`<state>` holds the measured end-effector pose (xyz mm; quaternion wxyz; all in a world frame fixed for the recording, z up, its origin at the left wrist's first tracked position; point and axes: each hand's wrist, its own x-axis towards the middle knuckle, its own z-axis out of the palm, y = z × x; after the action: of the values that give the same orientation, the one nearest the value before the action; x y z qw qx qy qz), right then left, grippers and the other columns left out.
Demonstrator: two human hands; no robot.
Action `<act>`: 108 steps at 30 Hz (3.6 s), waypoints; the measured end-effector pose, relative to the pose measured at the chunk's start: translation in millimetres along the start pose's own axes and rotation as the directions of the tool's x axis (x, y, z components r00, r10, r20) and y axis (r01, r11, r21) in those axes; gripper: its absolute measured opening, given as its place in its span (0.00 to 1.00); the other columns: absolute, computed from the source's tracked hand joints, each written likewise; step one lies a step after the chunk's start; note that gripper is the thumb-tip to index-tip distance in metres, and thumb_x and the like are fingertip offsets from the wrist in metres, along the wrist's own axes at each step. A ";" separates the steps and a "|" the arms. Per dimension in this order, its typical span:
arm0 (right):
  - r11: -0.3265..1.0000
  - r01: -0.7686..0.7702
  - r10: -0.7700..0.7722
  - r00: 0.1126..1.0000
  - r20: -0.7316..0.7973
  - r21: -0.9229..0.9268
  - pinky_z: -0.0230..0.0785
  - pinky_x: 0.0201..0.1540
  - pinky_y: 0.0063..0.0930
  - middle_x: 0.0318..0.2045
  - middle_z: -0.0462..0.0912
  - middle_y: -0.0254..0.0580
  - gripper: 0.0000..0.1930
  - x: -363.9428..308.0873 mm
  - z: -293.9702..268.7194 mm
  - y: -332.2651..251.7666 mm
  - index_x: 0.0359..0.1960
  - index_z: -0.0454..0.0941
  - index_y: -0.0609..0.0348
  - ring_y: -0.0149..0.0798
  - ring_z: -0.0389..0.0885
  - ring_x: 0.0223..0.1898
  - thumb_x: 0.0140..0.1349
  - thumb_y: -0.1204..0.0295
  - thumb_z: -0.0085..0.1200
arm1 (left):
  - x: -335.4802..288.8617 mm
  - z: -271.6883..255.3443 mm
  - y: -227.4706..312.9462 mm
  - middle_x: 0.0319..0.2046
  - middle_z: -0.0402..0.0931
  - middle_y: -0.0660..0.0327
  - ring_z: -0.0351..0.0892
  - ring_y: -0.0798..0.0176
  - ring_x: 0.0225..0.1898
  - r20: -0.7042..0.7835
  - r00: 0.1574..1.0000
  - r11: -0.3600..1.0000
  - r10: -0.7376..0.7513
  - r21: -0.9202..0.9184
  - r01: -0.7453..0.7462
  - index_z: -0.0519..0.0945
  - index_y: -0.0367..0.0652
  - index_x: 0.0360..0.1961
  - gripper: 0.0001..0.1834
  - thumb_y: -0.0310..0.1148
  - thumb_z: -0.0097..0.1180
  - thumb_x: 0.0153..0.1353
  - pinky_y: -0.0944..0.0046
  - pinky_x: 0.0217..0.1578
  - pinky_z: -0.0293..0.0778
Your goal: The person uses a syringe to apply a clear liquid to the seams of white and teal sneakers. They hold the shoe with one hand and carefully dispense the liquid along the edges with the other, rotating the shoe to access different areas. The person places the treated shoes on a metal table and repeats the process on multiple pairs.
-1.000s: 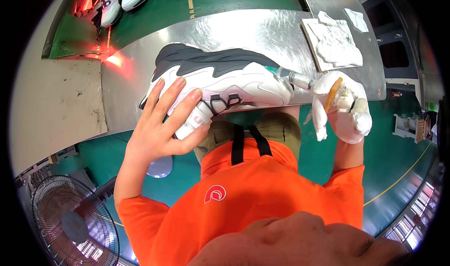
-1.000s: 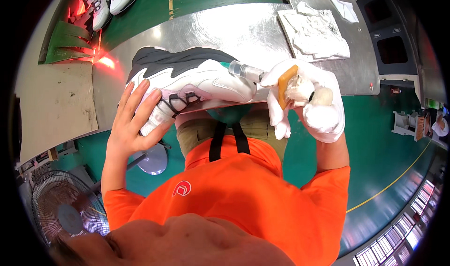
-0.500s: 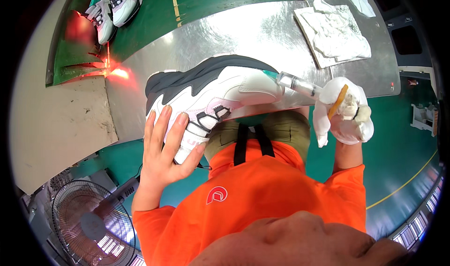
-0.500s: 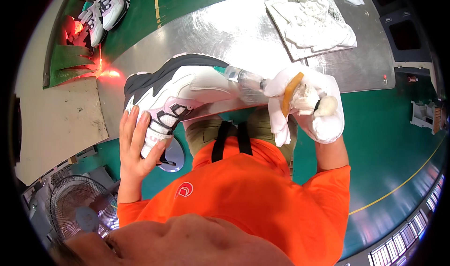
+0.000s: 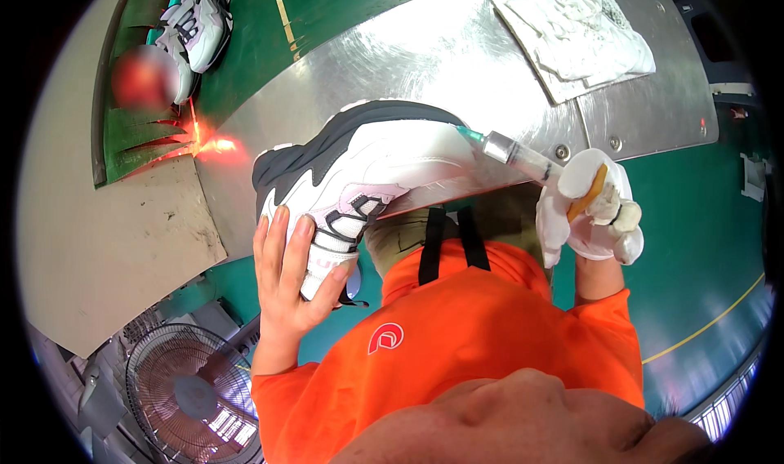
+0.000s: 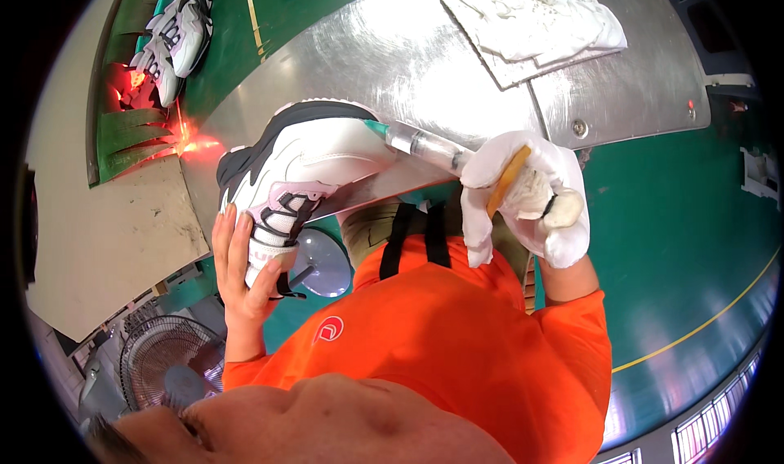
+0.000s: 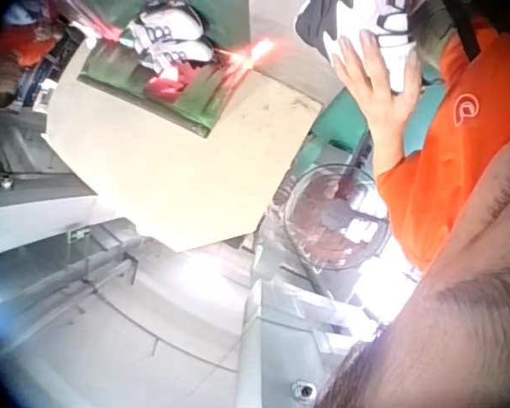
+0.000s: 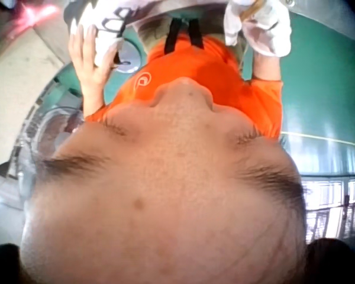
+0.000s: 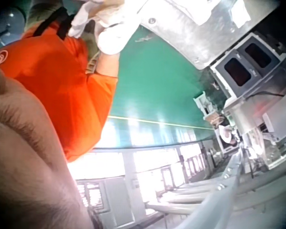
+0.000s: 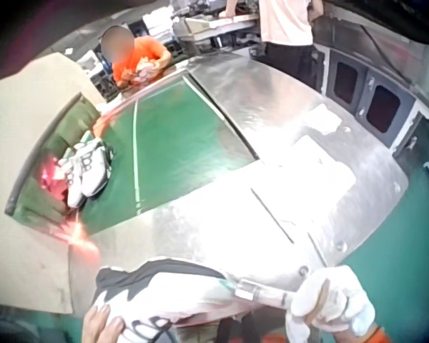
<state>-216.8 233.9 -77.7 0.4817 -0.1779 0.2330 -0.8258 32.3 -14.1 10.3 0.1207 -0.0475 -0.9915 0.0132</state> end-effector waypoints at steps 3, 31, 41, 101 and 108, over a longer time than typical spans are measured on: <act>0.999 0.041 -0.041 0.999 0.017 0.010 0.72 0.57 0.39 0.20 0.79 0.56 0.42 -4.5 -0.6 7.2 0.45 0.69 0.79 0.46 0.80 0.16 0.38 0.52 0.72 | -0.8 2.0 -1.3 0.60 0.68 0.45 0.70 0.35 0.59 -0.014 1.000 1.000 0.011 -0.003 -0.011 0.67 0.60 0.57 0.30 0.35 0.66 0.56 0.34 0.56 0.66; 0.988 0.098 -0.128 0.956 -0.264 -0.122 0.76 0.20 0.32 0.24 0.79 0.58 0.44 -31.5 61.2 12.5 0.50 0.67 0.79 0.48 0.82 0.20 0.41 0.53 0.72 | -10.4 12.1 0.9 0.60 0.68 0.44 0.68 0.35 0.60 -0.084 0.995 0.999 0.050 -0.002 -0.050 0.71 0.58 0.52 0.18 0.36 0.58 0.62 0.36 0.57 0.63; 0.832 -0.080 -0.133 0.932 -0.338 -0.548 0.74 0.30 0.21 0.28 0.80 0.42 0.27 -26.0 107.3 2.3 0.45 0.76 0.68 0.30 0.81 0.26 0.35 0.88 0.57 | 5.1 -0.6 -5.8 0.59 0.69 0.44 0.67 0.36 0.61 -0.034 0.999 0.998 0.031 -0.047 -0.033 0.74 0.56 0.50 0.20 0.32 0.62 0.55 0.37 0.56 0.65; 0.789 0.185 -0.022 0.961 0.275 -0.586 0.79 0.26 0.37 0.28 0.78 0.59 0.34 109.0 126.6 -37.0 0.52 0.69 0.78 0.49 0.81 0.23 0.48 0.61 0.58 | 127.1 -15.8 -137.1 0.52 0.76 0.55 0.75 0.62 0.53 -0.128 0.935 0.201 -0.332 -0.978 -0.062 0.69 0.29 0.60 0.26 0.35 0.56 0.66 0.64 0.55 0.68; 0.810 0.123 0.033 0.966 0.255 -0.573 0.78 0.35 0.28 0.30 0.80 0.46 0.28 140.1 106.3 -10.8 0.51 0.74 0.69 0.37 0.83 0.29 0.44 0.72 0.56 | 103.2 10.2 -151.1 0.46 0.79 0.56 0.79 0.66 0.46 -0.119 0.802 0.020 -0.585 -0.991 -0.132 0.72 0.30 0.57 0.23 0.38 0.51 0.69 0.67 0.47 0.74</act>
<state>-235.7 92.7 26.1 0.4095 -0.4266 0.4079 -0.6957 -83.6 -154.6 30.7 0.3120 0.0523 -0.6431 -0.6974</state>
